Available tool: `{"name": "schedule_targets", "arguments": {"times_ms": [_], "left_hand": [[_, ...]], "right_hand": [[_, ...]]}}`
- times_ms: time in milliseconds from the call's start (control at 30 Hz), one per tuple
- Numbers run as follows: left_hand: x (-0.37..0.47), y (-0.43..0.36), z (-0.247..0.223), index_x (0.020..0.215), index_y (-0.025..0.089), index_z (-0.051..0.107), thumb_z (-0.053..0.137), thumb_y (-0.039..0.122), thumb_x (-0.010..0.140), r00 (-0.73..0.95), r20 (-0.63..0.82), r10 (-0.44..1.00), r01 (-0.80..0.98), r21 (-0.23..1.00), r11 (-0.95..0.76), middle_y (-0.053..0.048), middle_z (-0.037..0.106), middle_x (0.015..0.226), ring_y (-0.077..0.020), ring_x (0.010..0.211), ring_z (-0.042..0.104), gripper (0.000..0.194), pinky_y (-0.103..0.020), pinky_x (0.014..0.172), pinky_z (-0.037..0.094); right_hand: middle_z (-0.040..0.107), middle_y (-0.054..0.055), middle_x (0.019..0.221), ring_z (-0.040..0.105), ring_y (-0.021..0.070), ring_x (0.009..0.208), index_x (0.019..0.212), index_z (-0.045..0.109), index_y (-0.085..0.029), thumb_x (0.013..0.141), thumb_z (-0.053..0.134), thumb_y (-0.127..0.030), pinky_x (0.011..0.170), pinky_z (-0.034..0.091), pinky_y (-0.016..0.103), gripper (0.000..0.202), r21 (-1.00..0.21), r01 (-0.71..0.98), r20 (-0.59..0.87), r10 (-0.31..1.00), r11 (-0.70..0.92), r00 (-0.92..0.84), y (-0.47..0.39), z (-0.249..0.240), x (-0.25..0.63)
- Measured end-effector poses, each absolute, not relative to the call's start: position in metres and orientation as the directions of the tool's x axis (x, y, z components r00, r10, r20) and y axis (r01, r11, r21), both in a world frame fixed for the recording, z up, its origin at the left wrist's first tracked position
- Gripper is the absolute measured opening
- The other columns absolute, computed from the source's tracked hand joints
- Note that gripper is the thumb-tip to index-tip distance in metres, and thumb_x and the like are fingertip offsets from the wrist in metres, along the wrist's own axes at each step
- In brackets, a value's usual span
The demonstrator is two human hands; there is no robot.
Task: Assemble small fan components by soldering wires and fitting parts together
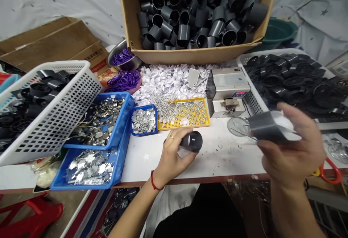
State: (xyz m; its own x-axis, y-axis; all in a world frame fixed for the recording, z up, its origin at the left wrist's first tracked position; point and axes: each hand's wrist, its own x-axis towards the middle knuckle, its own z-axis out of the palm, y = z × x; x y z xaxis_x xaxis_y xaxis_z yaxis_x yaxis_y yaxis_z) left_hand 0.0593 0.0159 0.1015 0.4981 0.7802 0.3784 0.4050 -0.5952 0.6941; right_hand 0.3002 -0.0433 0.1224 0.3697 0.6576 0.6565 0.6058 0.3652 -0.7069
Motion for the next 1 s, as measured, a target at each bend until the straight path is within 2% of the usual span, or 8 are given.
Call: {"name": "schedule_targets", "arguments": {"times_ms": [33,100,167,267,433,600,867,1000], "left_hand": [[0.058,0.012,0.101,0.127,0.023,0.050,0.070,0.022,0.079,0.492,0.357,0.794,0.390,0.725,-0.567,-0.009,0.060,0.122,-0.0249,0.115,0.055,0.052,-0.040,0.099,0.044],[0.056,0.009,0.098,0.128,0.025,0.052,0.073,0.026,0.079,0.482,0.323,0.815,0.357,0.777,-0.519,-0.009,0.059,0.123,-0.0257,0.117,0.054,0.054,-0.041,0.099,0.044],[0.054,0.007,0.095,0.126,0.025,0.055,0.075,0.030,0.077,0.473,0.301,0.828,0.321,0.816,-0.480,-0.009,0.057,0.123,-0.0260,0.117,0.053,0.054,-0.040,0.099,0.045],[0.051,0.005,0.092,0.125,0.024,0.055,0.079,0.033,0.073,0.442,0.259,0.859,0.283,0.868,-0.407,-0.008,0.058,0.122,-0.0260,0.114,0.055,0.058,-0.039,0.097,0.046],[0.047,-0.002,0.095,0.117,0.018,0.052,0.085,0.037,0.063,0.316,0.102,0.943,0.243,0.952,-0.184,-0.008,0.064,0.109,-0.0249,0.096,0.061,0.066,-0.037,0.084,0.051],[0.045,-0.006,0.098,0.118,0.018,0.053,0.085,0.035,0.061,0.335,0.002,0.942,0.146,0.988,-0.054,-0.006,0.066,0.100,-0.0240,0.089,0.063,0.068,-0.035,0.075,0.054],[0.040,-0.006,0.099,0.112,0.014,0.061,0.089,0.031,0.051,0.333,-0.035,0.942,-0.069,0.996,0.061,-0.008,0.067,0.104,-0.0287,0.102,0.063,0.069,-0.040,0.090,0.054],[0.036,-0.006,0.098,0.105,0.014,0.064,0.089,0.032,0.052,0.355,-0.085,0.931,-0.084,0.989,0.122,-0.007,0.069,0.099,-0.0266,0.097,0.064,0.061,-0.038,0.088,0.054]], "right_hand": [[0.059,0.009,0.125,0.063,0.0241,0.097,0.139,0.050,-0.027,0.076,0.074,-0.046,0.078,0.054,0.036,0.070,-0.595,0.702,0.729,0.630,0.391,0.268,-0.036,0.134,0.299],[0.064,0.008,0.120,0.065,0.0248,0.099,0.139,0.049,-0.026,0.075,0.075,-0.048,0.082,0.057,0.035,0.073,-0.437,0.778,0.706,0.708,0.452,-0.015,-0.023,0.152,0.293],[0.066,0.007,0.121,0.066,0.0249,0.103,0.140,0.046,-0.026,0.079,0.070,-0.049,0.086,0.057,0.036,0.070,-0.360,0.755,0.589,0.761,0.548,-0.271,-0.013,0.164,0.283],[0.065,0.007,0.125,0.065,0.0261,0.110,0.136,0.049,-0.025,0.084,0.067,-0.046,0.092,0.055,0.038,0.060,-0.318,0.683,0.528,0.721,0.658,-0.449,-0.001,0.175,0.269],[0.069,0.005,0.115,0.066,0.0236,0.105,0.127,0.057,-0.025,0.087,0.066,-0.035,0.090,0.056,0.037,0.042,-0.365,0.580,0.435,0.685,0.728,-0.585,0.009,0.189,0.251],[0.070,0.005,0.109,0.067,0.0208,0.101,0.123,0.059,-0.023,0.088,0.062,-0.024,0.090,0.056,0.036,0.035,-0.471,0.481,0.377,0.662,0.739,-0.648,0.016,0.198,0.240],[0.070,0.000,0.107,0.066,0.0177,0.102,0.123,0.058,-0.029,0.086,0.063,-0.023,0.090,0.055,0.034,0.037,-0.544,0.445,0.296,0.659,0.711,-0.691,0.021,0.207,0.241],[0.068,0.002,0.116,0.065,0.0190,0.108,0.128,0.053,-0.028,0.087,0.062,-0.027,0.092,0.054,0.036,0.042,-0.552,0.428,0.254,0.633,0.716,-0.731,0.023,0.205,0.240]]}}
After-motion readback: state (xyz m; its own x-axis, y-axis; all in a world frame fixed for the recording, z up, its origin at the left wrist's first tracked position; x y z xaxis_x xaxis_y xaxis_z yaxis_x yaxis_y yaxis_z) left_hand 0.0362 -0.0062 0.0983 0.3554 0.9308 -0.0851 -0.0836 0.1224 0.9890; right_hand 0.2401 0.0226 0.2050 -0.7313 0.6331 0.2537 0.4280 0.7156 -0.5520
